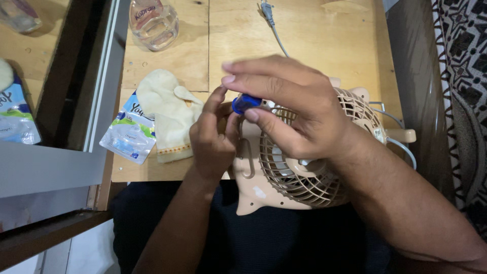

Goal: The person uses a blue-handled screwdriver to tighten screws on the base of a beige electric fan. The hands rotate the screwdriver repeatedly at multiple screw locations around the fan base while the fan remains on a wooden table.

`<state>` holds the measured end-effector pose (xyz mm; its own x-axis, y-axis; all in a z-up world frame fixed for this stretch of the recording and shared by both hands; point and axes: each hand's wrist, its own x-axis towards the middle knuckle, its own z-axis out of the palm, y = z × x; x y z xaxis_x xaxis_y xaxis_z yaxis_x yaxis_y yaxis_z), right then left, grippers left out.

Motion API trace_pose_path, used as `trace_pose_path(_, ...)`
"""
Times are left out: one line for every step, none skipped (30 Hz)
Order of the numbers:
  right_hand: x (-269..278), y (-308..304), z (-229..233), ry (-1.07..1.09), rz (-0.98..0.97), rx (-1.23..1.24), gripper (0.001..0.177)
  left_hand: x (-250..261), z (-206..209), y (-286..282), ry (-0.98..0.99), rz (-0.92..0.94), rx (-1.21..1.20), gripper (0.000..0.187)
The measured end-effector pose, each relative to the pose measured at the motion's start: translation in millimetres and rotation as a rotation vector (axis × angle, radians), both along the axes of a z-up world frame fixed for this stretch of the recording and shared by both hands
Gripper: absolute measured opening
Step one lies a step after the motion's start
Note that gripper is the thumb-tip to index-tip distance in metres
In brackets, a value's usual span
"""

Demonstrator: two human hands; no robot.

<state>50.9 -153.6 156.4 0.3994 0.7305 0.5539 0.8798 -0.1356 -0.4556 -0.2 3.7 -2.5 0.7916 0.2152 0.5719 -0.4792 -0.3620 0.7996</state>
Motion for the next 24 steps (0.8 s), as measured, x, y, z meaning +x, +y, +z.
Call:
trace_pose_path(0.3, 0.5, -1.8, 0.018, -0.005, -0.013, 0.039, -0.2, 0.1, 0.4, 0.006, -0.024, -0.004, 0.051)
trace_pose_path(0.8, 1.0, -3.8, 0.037, -0.01, -0.026, 0.038, -0.1, 0.6, 0.9, 0.013, -0.048, -0.007, 0.053)
trace_pose_path(1.4, 0.6, -5.4, 0.021, -0.021, -0.024, 0.037, 0.3, 1.1, 1.2, 0.01, -0.055, 0.002, 0.054)
trace_pose_path(2.3, -0.2, -6.9, 0.005, -0.032, -0.021, 0.037, 0.7, 1.8, 1.3, 0.008, -0.062, 0.011, 0.055)
trace_pose_path(3.0, -0.9, -8.7, -0.009, -0.044, -0.018, 0.036, 0.9, 2.6, 1.1, 0.006, -0.07, 0.02, 0.057)
trace_pose_path(4.0, -0.8, -11.0, -0.031, -0.044, -0.022, 0.037, 0.1, 3.5, 0.4, -0.005, -0.084, -0.017, 0.06)
trace_pose_path(5.1, -0.7, -13.0, -0.054, -0.045, -0.026, 0.038, -1.9, 4.4, -0.7, -0.016, -0.098, -0.054, 0.064)
trace_pose_path(5.5, -1.1, -14.2, -0.076, -0.046, -0.03, 0.04, -3.3, 5.2, -2.0, -0.028, -0.112, -0.09, 0.067)
trace_pose_path(4.8, -1.6, -15.1, -0.06, -0.064, -0.031, 0.042, -4.4, 5.6, -3.3, -0.038, -0.043, -0.073, 0.068)
trace_pose_path(3.6, -1.9, -15.5, -0.043, -0.083, -0.033, 0.045, -5.4, 5.8, -4.5, -0.048, 0.026, -0.055, 0.069)
trace_pose_path(2.4, -2.5, -14.8, -0.027, -0.102, -0.035, 0.047, -6.0, 6.1, -5.5, -0.057, 0.094, -0.038, 0.07)
trace_pose_path(2.7, -1.6, -14.1, -0.026, -0.086, -0.011, 0.049, -6.6, 6.4, -6.3, -0.036, 0.115, -0.015, 0.068)
trace_pose_path(4.2, 0.8, -13.4, -0.026, -0.069, 0.014, 0.05, -6.7, 6.5, -6.9, -0.016, 0.136, 0.009, 0.067)
trace_pose_path(4.9, 2.9, -12.1, -0.027, -0.052, 0.038, 0.052, -6.4, 6.6, -7.2, 0.004, 0.157, 0.033, 0.065)
trace_pose_path(4.9, 4.4, -10.1, -0.029, -0.02, 0.056, 0.052, -5.7, 6.7, -6.4, 0.006, 0.156, 0.033, 0.061)
trace_pose_path(4.8, 5.0, -7.6, -0.03, 0.013, 0.074, 0.052, -5.0, 6.6, -5.2, 0.007, 0.154, 0.033, 0.057)
trace_pose_path(4.1, 5.1, -5.3, -0.031, 0.046, 0.092, 0.052, -5.0, 6.2, -4.4, 0.01, 0.153, 0.033, 0.053)
trace_pose_path(2.3, 3.7, -2.8, -0.025, 0.026, 0.066, 0.048, -4.6, 5.6, -4.2, 0.007, 0.151, 0.038, 0.053)
trace_pose_path(-0.1, 1.4, -0.3, -0.018, 0.007, 0.041, 0.045, -3.7, 5.0, -4.1, 0.004, 0.15, 0.043, 0.054)
trace_pose_path(-1.6, -0.1, 1.0, -0.012, -0.013, 0.015, 0.044, -3.2, 4.4, -4.0, 0.001, 0.149, 0.048, 0.054)
trace_pose_path(-1.7, -0.2, 0.7, -0.004, -0.019, 0.001, 0.042, -3.0, 4.1, -3.9, -0.003, 0.143, 0.053, 0.055)
trace_pose_path(-1.5, 0.1, -0.6, 0.004, -0.025, -0.013, 0.041, -2.9, 3.8, -3.7, -0.008, 0.138, 0.057, 0.056)
trace_pose_path(-0.9, 0.1, -2.0, 0.011, -0.033, -0.028, 0.04, -2.5, 3.7, -3.8, -0.013, 0.131, 0.061, 0.057)
trace_pose_path(0.4, -0.2, -3.6, 0.022, -0.044, -0.03, 0.038, -2.3, 3.6, -3.4, 0.01, 0.117, 0.046, 0.058)
